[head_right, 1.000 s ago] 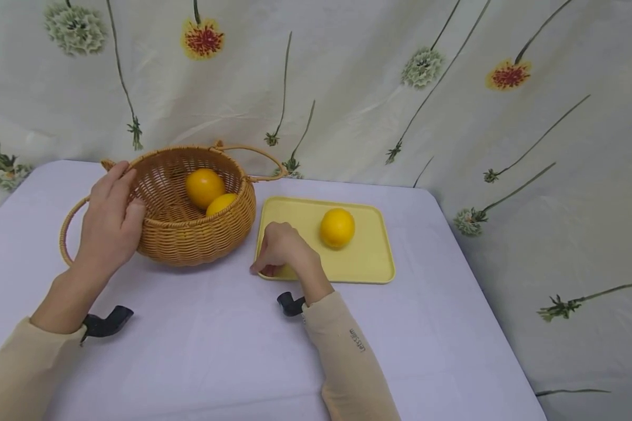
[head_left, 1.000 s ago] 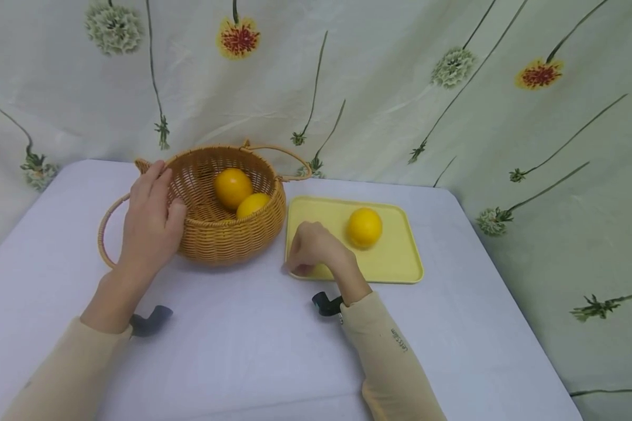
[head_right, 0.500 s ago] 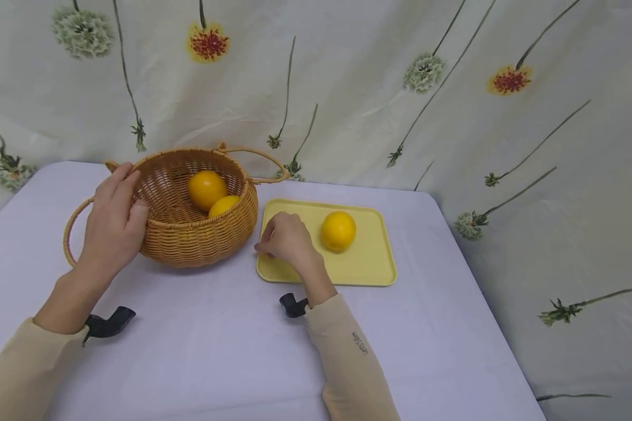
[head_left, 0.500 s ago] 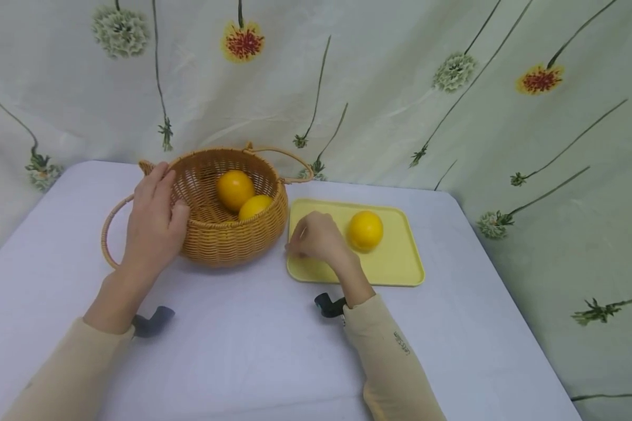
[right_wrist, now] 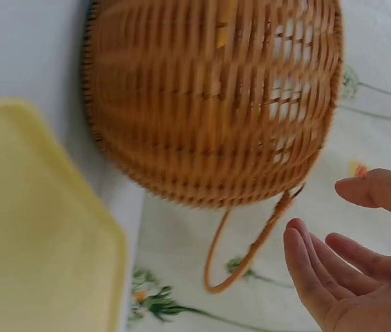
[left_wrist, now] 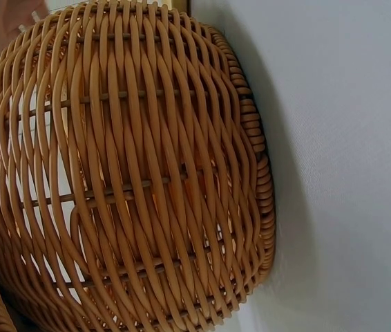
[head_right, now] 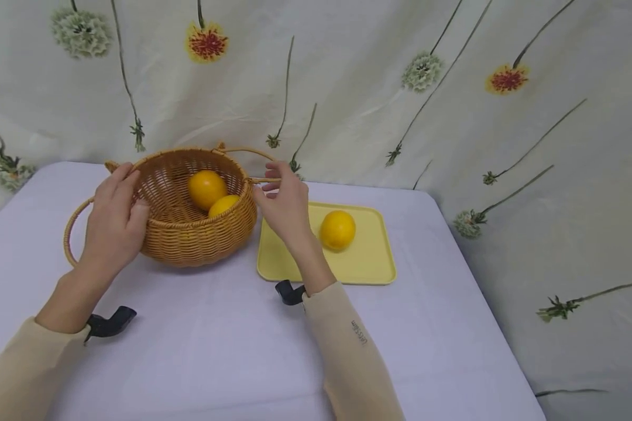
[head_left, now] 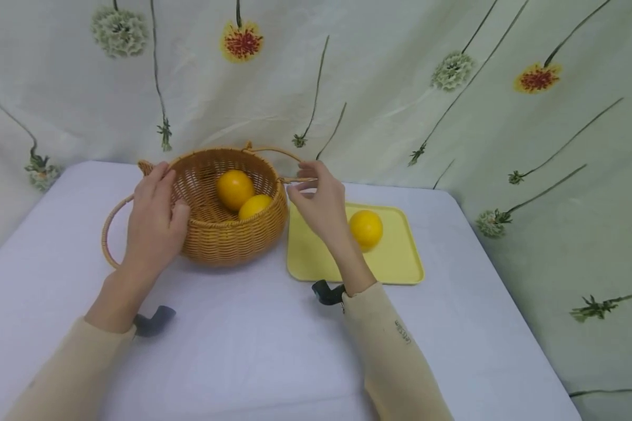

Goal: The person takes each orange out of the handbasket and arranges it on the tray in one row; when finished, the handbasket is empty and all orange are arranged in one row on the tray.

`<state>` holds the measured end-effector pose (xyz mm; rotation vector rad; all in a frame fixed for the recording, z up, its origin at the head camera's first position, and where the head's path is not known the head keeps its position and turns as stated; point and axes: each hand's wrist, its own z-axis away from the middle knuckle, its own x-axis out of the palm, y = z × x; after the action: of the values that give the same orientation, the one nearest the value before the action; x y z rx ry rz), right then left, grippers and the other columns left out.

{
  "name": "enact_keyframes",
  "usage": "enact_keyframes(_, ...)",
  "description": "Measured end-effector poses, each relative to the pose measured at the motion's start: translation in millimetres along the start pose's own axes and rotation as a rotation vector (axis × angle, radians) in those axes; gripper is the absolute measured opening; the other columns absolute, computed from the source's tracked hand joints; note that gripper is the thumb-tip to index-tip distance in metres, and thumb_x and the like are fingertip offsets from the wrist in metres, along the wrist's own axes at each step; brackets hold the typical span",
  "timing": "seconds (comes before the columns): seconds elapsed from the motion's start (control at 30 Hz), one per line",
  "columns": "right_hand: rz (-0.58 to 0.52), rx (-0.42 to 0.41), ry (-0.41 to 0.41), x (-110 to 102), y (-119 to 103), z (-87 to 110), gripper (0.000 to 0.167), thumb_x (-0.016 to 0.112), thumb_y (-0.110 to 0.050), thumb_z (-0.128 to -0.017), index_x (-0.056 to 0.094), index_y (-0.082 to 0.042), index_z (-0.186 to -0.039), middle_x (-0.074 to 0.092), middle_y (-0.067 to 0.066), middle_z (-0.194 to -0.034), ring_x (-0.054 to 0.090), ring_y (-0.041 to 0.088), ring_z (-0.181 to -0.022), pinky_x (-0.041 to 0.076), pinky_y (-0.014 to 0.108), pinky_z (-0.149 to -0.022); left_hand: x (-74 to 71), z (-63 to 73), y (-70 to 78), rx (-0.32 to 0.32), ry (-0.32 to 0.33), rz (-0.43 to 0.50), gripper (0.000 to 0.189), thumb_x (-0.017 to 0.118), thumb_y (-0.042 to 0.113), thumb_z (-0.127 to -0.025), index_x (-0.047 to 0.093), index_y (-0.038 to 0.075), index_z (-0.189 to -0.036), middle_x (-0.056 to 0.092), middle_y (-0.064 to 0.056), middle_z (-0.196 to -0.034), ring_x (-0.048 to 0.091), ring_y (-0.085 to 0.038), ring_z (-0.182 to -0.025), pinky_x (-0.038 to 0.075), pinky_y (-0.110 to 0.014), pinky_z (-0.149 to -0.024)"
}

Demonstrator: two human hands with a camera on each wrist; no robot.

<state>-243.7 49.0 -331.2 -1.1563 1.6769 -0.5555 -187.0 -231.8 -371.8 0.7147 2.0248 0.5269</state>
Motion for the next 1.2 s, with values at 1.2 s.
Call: enact_keyframes(1.2,0.434,0.174,-0.593,100.1,-45.1,-73.2,0.064,0.082,-0.027,-0.092,0.057,-0.024,-0.151,0.057,0.0,-0.152,0.06,0.02,-0.115,0.053,0.031,-0.089,1.6,-1.8,-4.0,0.014,0.028,0.015,0.064,0.038,0.019,-0.099,0.038,-0.014,-0.155,0.031,-0.024,-0.169,0.023,-0.042,-0.159,0.018,-0.057,-0.131)
